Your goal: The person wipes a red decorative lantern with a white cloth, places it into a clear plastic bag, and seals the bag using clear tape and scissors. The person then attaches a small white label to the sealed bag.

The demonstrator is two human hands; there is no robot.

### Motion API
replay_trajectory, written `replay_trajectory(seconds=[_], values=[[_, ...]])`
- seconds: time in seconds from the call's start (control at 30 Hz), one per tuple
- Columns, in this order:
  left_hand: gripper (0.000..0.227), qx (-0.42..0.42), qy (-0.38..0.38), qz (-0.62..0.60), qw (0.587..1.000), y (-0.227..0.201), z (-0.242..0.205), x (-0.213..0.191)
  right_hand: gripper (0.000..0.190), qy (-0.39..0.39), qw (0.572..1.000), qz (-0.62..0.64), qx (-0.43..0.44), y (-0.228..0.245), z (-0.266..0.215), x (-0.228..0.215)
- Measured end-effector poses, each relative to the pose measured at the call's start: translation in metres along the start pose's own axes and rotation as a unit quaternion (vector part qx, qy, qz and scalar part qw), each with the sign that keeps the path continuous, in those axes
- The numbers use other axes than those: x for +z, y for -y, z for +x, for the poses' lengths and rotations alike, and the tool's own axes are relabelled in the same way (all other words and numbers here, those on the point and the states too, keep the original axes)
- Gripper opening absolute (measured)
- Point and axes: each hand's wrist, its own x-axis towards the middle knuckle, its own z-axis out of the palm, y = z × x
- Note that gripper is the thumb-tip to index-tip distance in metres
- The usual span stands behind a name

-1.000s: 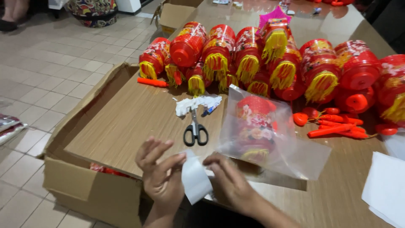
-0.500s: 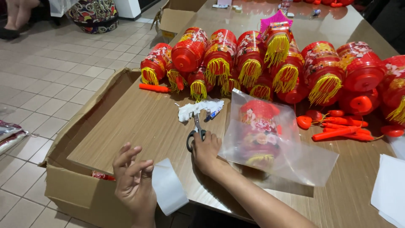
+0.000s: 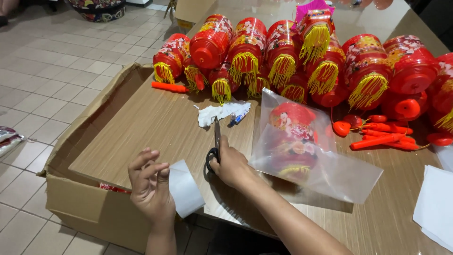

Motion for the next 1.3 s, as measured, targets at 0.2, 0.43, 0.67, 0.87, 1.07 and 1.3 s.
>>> replay_trajectory(seconds=[0.2,0.43,0.67,0.87,1.07,1.3], values=[[0.008,0.008,-0.007,-0.006,1.000,-0.003,0.002,-0.002,0.023,0.069,0.970,0.232,-0.031,-0.026,-0.027,0.016],[0.002,-0.036,0.029,-0.085,0.995,-0.013,0.002,0.009,0.028,0.050,0.842,0.494,-0.208,-0.084,-0.090,0.036],[0.010,-0.078,0.147,-0.169,0.972,-0.042,-0.019,0.054,0.031,-0.039,0.755,0.569,-0.324,-0.142,-0.156,-0.027],[0.006,-0.060,0.254,-0.186,0.947,-0.068,-0.036,0.100,0.052,-0.255,0.800,0.493,-0.229,-0.232,-0.178,-0.025],[0.009,0.008,0.348,-0.093,0.933,-0.076,-0.042,0.125,0.107,-0.354,0.787,0.473,-0.174,-0.280,-0.192,-0.035],[0.028,0.013,0.426,-0.086,0.900,-0.080,-0.029,0.134,0.095,-0.238,0.934,0.238,0.122,-0.250,-0.241,-0.091]])
